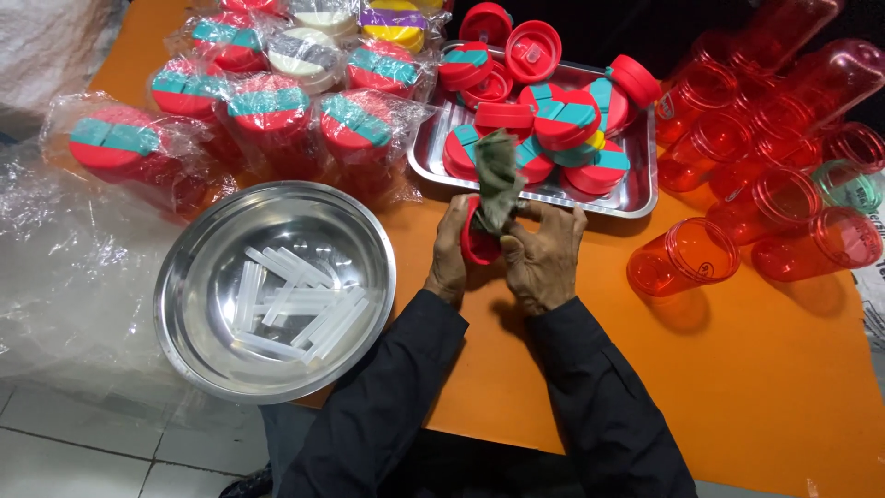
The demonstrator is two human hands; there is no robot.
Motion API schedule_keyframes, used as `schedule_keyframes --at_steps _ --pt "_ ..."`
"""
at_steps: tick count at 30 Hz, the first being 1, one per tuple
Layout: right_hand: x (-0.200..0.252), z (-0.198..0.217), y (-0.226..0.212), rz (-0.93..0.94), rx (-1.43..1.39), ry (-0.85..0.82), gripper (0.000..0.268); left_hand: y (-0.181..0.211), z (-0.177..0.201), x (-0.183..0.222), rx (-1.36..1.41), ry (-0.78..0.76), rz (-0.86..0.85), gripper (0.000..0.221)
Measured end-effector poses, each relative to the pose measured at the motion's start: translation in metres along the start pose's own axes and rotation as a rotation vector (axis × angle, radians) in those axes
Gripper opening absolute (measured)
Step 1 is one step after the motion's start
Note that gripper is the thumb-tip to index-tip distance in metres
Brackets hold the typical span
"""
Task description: Assembling plastic containers by cleaning the parts with a cloth, inserting a straw, and snapping the lid into place.
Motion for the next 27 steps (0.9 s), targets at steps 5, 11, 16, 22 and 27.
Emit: schedule_keyframes --at_steps 5,11,16,22,27 --pt "0.015 -0.019 -0.004 0.038 -0.12 -0.012 0.067 0.037 -0.023 0.005 0.197 0.162 0.113 0.044" --pt "0.014 -0.021 -0.018 0.13 -0.303 -0.062 0.067 0.041 -0.022 0.006 0.094 0.179 0.131 0.053" --pt "0.01 -0.02 -0.013 0.148 -0.221 -0.078 0.063 0.023 -0.01 0.001 -0.109 0.148 0.087 0.044" --pt "0.015 -0.029 -0.016 0.027 -0.285 -0.084 0.044 0.041 -0.022 0.007 -0.273 0.135 0.035 0.037" --pt "0.033 -0.05 -0.002 -0.195 -0.469 -0.09 0.05 0.014 0.006 -0.001 -0.559 0.056 0.071 0.041"
Point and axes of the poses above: each hand's wrist, its own x-axis away from the middle knuckle, its own z-axis out of the back of the hand, y = z × x, the point moved 4 cm from there along -x, towards the middle knuckle, and after that the axes turned 5 degrees about -y, right-handed, at the moved point
